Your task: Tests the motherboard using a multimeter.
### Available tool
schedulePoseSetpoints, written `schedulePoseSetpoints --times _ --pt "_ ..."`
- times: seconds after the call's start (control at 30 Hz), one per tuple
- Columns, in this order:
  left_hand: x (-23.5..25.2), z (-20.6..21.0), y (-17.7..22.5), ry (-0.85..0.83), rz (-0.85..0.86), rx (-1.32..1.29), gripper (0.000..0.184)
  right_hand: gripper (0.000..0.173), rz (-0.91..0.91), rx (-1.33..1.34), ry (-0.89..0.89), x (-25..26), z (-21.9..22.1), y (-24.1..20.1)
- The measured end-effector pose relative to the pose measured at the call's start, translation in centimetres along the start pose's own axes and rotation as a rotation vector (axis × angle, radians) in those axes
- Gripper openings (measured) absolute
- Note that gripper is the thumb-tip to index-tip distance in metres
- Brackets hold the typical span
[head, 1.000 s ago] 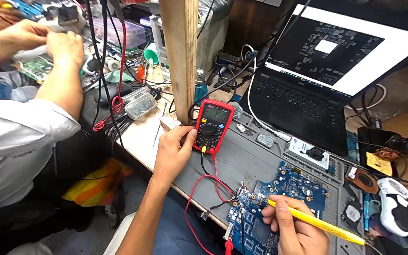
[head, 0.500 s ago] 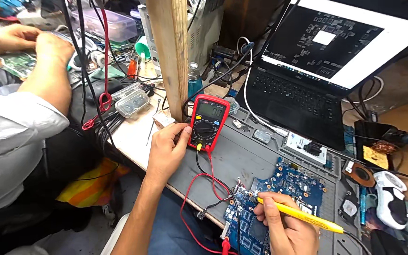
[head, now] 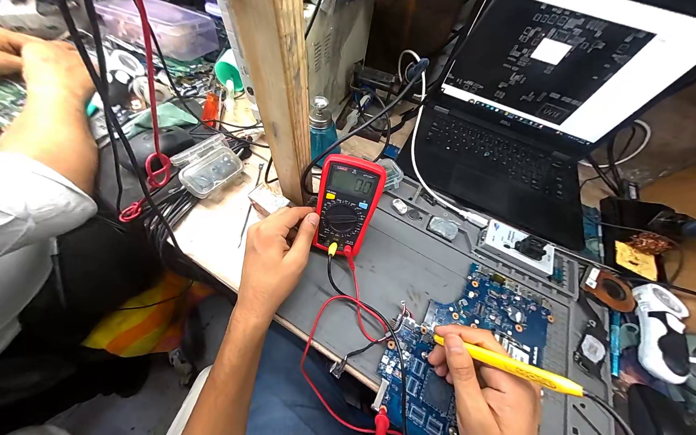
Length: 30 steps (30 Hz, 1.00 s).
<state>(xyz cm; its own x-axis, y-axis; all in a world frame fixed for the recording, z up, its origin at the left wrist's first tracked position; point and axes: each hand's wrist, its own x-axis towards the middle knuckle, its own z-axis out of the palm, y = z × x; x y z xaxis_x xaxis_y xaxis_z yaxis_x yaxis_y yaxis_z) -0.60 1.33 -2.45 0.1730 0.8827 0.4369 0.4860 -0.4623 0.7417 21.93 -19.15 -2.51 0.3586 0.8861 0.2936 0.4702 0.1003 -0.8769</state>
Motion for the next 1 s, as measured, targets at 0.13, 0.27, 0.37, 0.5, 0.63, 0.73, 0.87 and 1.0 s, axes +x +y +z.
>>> schedulePoseSetpoints --times 0.13,0.27,0.37,0.5,0.63,0.73,0.87,1.0 --pt "0.03 0.03 -0.02 0.002 0.002 0.005 0.027 0.025 -0.003 -0.012 0.018 0.04 -0.02 0.03" --pt "0.02 0.04 -0.07 0.001 0.000 0.000 0.027 0.023 -0.002 -0.023 0.026 0.04 -0.08 -0.11" --pt "0.00 0.03 -0.02 0.000 -0.005 -0.001 0.027 0.023 -0.006 -0.032 0.022 0.05 -0.08 -0.09" --pt "-0.01 -0.02 0.01 -0.001 -0.003 0.001 0.028 0.024 -0.001 -0.030 0.026 0.02 -0.02 -0.08" --pt "-0.01 -0.03 0.00 -0.003 -0.006 -0.007 0.027 0.024 0.000 -0.033 0.030 0.01 -0.02 -0.11" --pt "-0.02 -0.03 0.00 -0.003 -0.008 -0.004 0.027 0.024 0.000 -0.022 0.027 0.00 -0.01 -0.09" --pt "0.05 -0.04 -0.09 -0.007 0.006 0.006 0.028 0.025 -0.001 -0.025 0.025 0.03 0.00 -0.11" --pt "0.06 -0.02 -0.19 -0.011 0.011 -0.005 0.028 0.025 0.006 -0.023 0.028 0.01 0.00 -0.09"
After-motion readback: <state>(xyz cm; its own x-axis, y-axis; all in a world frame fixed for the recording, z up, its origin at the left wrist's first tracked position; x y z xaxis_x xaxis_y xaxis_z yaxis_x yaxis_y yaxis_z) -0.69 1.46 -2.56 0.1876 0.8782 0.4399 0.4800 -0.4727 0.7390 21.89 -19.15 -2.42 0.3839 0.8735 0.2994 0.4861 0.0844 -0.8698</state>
